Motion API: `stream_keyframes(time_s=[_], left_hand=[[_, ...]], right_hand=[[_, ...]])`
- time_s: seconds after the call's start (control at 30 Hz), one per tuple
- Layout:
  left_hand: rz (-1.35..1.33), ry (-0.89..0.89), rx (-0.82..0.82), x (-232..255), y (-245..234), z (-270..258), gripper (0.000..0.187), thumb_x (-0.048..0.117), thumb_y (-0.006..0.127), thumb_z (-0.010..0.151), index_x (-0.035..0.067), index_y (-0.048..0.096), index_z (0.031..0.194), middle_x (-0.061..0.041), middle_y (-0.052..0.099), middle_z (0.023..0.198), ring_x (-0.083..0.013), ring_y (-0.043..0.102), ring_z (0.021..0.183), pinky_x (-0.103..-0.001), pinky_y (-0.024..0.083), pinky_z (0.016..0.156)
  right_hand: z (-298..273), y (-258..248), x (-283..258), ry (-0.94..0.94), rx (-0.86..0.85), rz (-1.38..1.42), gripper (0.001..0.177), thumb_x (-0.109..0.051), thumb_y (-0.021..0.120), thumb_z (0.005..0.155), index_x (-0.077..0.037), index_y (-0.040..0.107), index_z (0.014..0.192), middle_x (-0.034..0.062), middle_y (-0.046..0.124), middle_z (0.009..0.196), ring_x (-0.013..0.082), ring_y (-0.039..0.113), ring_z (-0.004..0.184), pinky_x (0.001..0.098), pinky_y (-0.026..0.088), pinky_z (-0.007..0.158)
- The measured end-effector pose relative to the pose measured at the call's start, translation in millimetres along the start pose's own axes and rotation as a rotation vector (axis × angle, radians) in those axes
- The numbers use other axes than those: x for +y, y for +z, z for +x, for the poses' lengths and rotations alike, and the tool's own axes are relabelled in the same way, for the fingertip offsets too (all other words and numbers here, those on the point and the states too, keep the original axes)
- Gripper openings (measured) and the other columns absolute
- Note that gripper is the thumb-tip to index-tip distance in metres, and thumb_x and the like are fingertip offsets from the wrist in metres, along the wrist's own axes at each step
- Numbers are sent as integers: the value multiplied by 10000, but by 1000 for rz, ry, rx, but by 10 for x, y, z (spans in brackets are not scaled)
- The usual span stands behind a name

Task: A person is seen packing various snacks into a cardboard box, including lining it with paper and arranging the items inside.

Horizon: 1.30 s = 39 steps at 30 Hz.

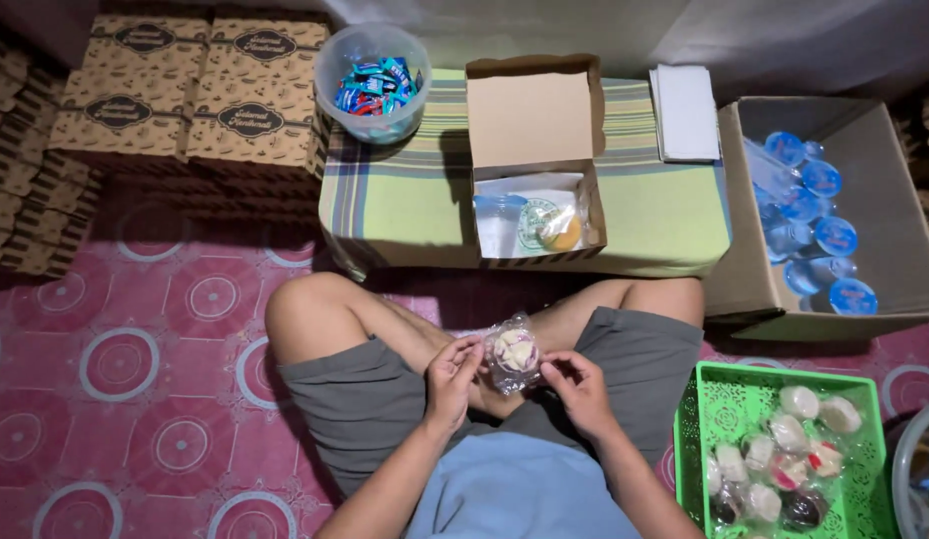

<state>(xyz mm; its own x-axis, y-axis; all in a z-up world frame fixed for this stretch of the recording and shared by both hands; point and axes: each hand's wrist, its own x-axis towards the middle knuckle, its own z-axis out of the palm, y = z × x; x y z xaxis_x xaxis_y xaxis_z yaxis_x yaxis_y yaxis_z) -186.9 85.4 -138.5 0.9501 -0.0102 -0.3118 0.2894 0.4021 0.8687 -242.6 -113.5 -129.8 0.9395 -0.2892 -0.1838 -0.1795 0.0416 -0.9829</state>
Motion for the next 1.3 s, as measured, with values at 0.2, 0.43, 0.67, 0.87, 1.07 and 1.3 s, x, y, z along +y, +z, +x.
stream_keyframes(time_s=[0.2,0.43,0.67,0.87,1.07,1.3], left_hand=[[201,131,19,-41,-42,-14,198,184,710,988,13,780,1056,-97,755,835,-129,703,682,-232,584,621],[193,200,-41,52,67,-113,220,94,788,908,0,753,1105,-131,783,949,-148,743,768,-273,637,736],[96,-40,-137,-31,-152,-35,153,88,718,957,20,720,1094,-60,679,819,-102,624,688,-186,483,564],[-136,-8,-278,102,-200,-34,146,11,552,1023,-9,586,1163,-119,627,1042,-142,575,854,-239,501,768],[580,590,-475,1190,140,-416,241,-12,646,893,7,696,1129,-77,667,1184,-189,642,961,-274,533,812],[584,576,-575,1482,253,-494,101,-12,706,856,24,685,948,-67,707,1008,-215,644,935,-324,519,902]], right_hand=[[-13,14,-101,-9,-13,79,136,-62,762,913,6,769,1031,126,736,850,164,663,759,330,603,694],[20,-97,166,5,-24,263,139,-77,710,957,20,698,1056,146,705,902,202,692,789,355,629,731],[-25,-139,63,-50,-143,272,115,-59,665,972,7,661,1066,115,660,993,152,592,812,282,534,731],[-13,-210,103,-53,-282,570,166,-20,598,1007,23,609,1167,159,637,1194,224,624,964,360,559,866],[-62,-127,-384,181,-272,664,150,-81,577,1016,15,587,1131,128,630,968,171,609,806,302,534,741],[-80,-79,-510,466,-276,671,334,18,529,940,-11,542,1272,195,673,998,121,584,541,179,413,351]])
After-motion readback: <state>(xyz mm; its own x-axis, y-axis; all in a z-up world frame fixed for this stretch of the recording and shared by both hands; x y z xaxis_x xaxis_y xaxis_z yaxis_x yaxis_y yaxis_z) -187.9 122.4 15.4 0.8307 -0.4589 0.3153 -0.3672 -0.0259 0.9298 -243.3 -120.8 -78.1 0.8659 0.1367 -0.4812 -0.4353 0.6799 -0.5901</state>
